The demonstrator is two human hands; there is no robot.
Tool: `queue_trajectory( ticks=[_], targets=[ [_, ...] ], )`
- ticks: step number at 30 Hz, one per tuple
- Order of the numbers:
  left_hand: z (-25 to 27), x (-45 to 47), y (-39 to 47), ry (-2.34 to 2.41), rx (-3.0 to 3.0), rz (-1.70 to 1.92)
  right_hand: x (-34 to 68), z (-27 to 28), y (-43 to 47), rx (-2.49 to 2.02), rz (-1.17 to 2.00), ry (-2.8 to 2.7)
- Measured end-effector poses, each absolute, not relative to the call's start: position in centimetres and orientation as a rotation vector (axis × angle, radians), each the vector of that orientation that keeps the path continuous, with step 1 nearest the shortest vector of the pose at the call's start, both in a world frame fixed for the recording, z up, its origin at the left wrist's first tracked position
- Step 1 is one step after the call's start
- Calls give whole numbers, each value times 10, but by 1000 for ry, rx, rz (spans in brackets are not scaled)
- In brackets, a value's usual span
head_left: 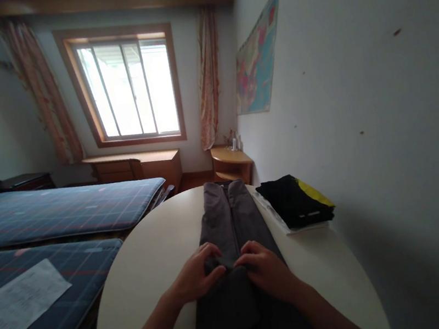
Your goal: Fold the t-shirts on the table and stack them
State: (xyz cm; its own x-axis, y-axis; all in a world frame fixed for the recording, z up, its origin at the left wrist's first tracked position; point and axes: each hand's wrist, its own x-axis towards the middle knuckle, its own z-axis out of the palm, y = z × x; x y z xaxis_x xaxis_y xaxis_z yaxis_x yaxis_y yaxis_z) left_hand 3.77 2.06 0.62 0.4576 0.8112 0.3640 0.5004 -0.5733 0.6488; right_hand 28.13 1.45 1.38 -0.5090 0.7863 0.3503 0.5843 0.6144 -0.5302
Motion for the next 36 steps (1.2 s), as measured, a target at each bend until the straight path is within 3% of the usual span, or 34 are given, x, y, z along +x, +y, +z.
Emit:
queue_trajectory(
  ticks=[3,6,12,17,20,29,36],
  targets=[
    [15,46,3,956,2288,894,275,24,11,-1216,488,-2179],
    [15,50,0,969,2199,976,264,32,3,-1183,726,-2071],
    [0,32,35,1276,1564,1347,221,36,-11,-915,1261,-1801],
    [-5,-4,59,1345,1050,1274,183,40,-21,-614,1499,-1894],
    [-3,-21,63,1394,1020,1085,181,37,-37,-659,1415,-2193],
    [-2,-33,34,1606,1741,643,241,-17,-55,-970,700,-2659],
    [37,-41,19,1780,1878,661,296,-10,-67,-1155,609,-2610]
  ],
)
